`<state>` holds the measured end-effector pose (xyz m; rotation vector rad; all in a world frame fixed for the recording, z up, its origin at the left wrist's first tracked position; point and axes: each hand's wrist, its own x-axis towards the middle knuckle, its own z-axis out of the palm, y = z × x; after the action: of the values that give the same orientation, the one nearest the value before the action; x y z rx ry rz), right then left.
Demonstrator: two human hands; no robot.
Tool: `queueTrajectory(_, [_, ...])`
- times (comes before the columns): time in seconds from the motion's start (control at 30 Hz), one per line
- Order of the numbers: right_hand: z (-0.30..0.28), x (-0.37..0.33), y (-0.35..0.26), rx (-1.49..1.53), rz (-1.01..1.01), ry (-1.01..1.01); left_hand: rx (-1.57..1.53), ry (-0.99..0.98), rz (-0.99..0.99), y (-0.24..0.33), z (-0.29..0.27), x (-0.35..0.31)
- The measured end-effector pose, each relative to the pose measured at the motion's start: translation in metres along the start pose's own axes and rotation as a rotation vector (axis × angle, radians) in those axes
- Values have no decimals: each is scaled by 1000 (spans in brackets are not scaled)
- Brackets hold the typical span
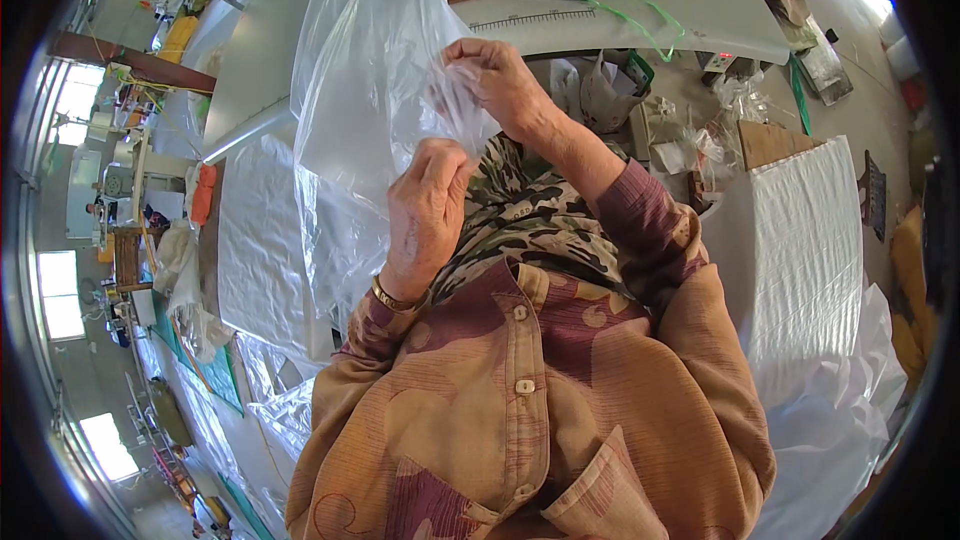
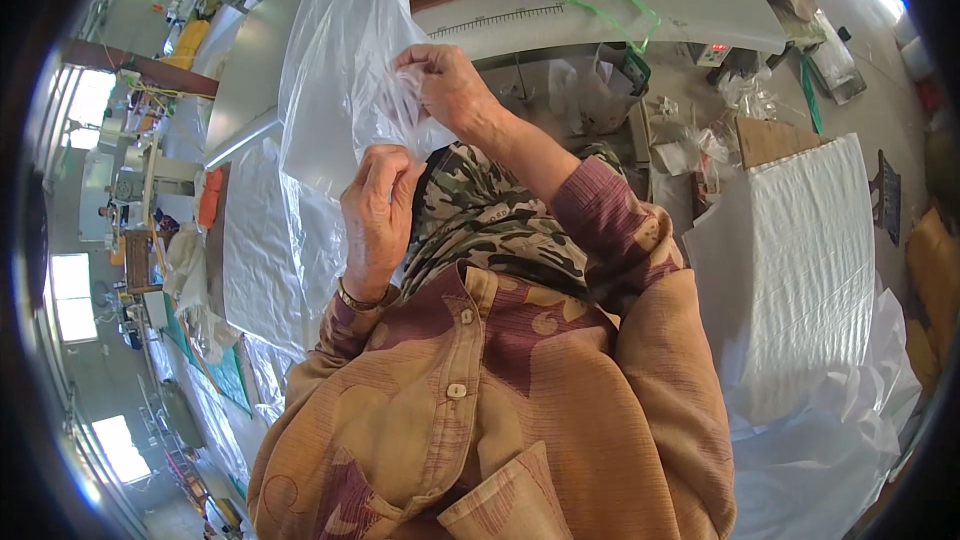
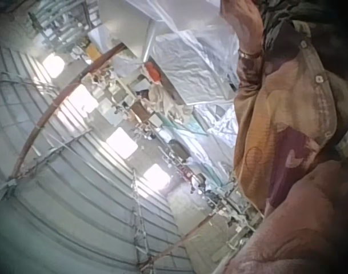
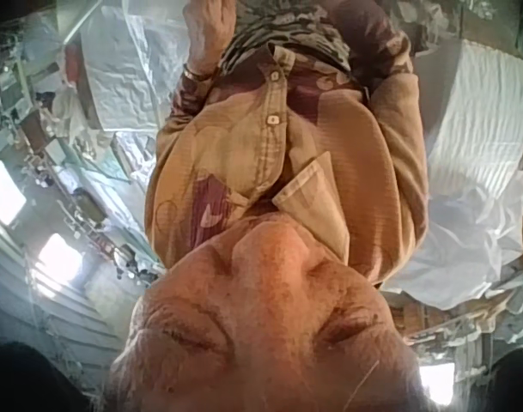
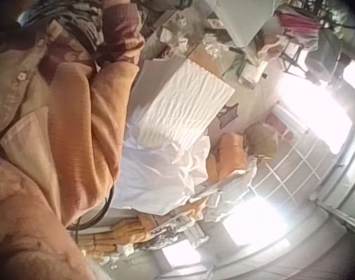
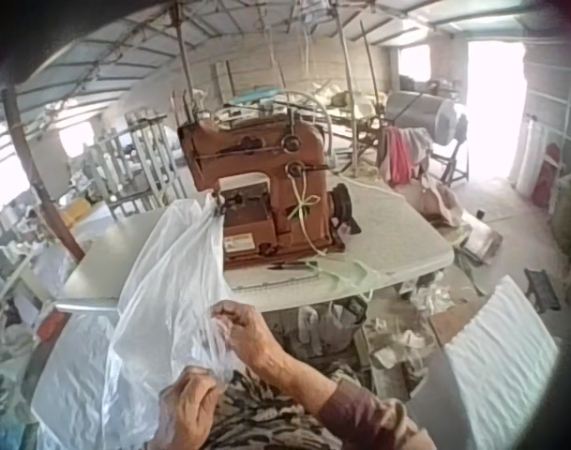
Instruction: The person aligns the edges of a large white sack and sews them together using a sewing machine. They repeatedly fold the material, guide it under the needle, and cut the thread after each seam. The person also handles a smaller white plastic bag, folding and sewing its edges in a similar manner.
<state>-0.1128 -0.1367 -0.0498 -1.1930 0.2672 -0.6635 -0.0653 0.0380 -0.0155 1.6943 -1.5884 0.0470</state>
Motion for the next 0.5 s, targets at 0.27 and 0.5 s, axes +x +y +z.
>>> queueTrajectory(0.27, [-18,-33,9,109,-223,269,37,244,13,-46,44,-6])
queueTrajectory(0.5, [-13,-60,8,-238,115,172,94,252,103,-50,57,-12])
